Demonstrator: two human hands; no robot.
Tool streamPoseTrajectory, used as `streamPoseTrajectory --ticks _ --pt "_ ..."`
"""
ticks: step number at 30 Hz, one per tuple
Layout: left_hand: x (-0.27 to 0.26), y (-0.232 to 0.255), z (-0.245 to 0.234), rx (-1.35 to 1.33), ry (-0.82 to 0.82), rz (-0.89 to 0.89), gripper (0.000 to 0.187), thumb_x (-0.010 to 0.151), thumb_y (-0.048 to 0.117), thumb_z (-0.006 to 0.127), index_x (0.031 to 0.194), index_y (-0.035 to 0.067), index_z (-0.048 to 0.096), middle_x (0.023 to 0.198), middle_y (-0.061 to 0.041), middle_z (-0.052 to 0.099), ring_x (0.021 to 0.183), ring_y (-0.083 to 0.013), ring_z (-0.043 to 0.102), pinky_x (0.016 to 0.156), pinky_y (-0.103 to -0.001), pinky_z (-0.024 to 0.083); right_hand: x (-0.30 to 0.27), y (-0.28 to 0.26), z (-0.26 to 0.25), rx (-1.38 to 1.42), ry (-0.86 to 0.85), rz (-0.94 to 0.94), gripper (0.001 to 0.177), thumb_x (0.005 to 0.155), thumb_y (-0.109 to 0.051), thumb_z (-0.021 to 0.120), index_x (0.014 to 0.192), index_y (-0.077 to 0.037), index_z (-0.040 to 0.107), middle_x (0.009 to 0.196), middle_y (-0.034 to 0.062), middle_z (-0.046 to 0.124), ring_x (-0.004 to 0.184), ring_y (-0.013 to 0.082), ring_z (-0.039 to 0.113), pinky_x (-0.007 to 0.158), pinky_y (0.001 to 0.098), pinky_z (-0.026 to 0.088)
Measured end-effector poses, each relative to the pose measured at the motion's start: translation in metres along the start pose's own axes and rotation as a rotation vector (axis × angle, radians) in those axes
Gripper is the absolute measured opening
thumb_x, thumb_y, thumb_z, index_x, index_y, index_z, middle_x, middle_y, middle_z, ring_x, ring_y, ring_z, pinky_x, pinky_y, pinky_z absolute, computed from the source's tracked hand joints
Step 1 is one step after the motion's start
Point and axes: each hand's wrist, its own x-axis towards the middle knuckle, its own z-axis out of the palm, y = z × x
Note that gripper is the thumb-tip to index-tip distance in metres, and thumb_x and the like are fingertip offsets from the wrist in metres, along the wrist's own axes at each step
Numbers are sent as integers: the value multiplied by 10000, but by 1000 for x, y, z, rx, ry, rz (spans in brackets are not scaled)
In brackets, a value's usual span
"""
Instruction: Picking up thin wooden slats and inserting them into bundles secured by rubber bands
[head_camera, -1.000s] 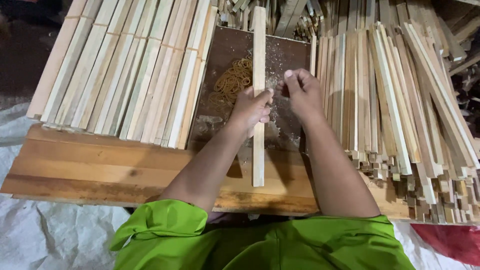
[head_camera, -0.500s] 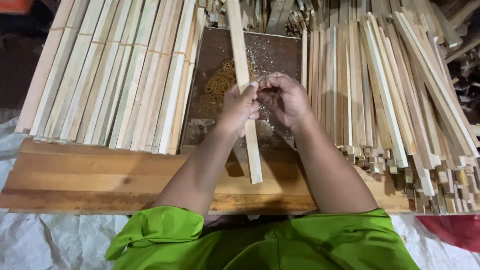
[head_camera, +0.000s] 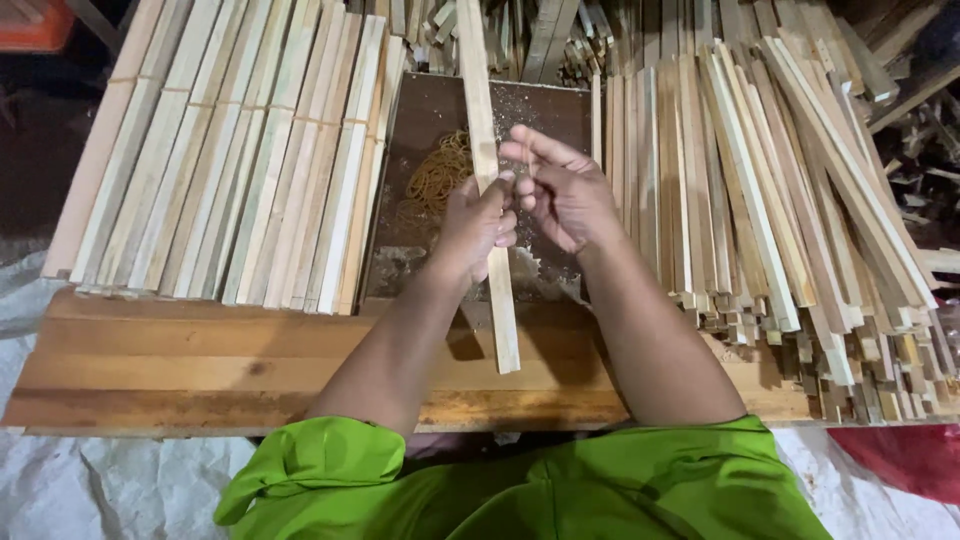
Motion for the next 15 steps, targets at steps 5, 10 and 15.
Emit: streamPoseTrajectory --ticks 5,10,15 --pt "-1 -6 0 85 -143 -52 404 1081 444 425 1116 61 549 817 8 478 529 -31 392 426 -190 376 19 -47 4 -630 216 -179 355 943 -155 733 1278 -54 669 1056 141 754 656 78 718 621 191 650" --pt "-14 -7 18 419 -247 -145 417 1120 409 314 1070 77 559 786 18 523 530 -68 412 431 -197 396 62 -100 -6 -750 291 -152 106 982 -168 718 1068 -113 745 917 29 740 706 59 680 601 155 607" --pt "-13 -16 18 282 -326 -265 496 959 583 454 1067 102 511 808 14 466 575 -72 383 456 -219 354 88 -114 -16 -884 244 -38 118 1003 -192 719 894 -153 699 925 1 761 584 -15 494 507 133 425"
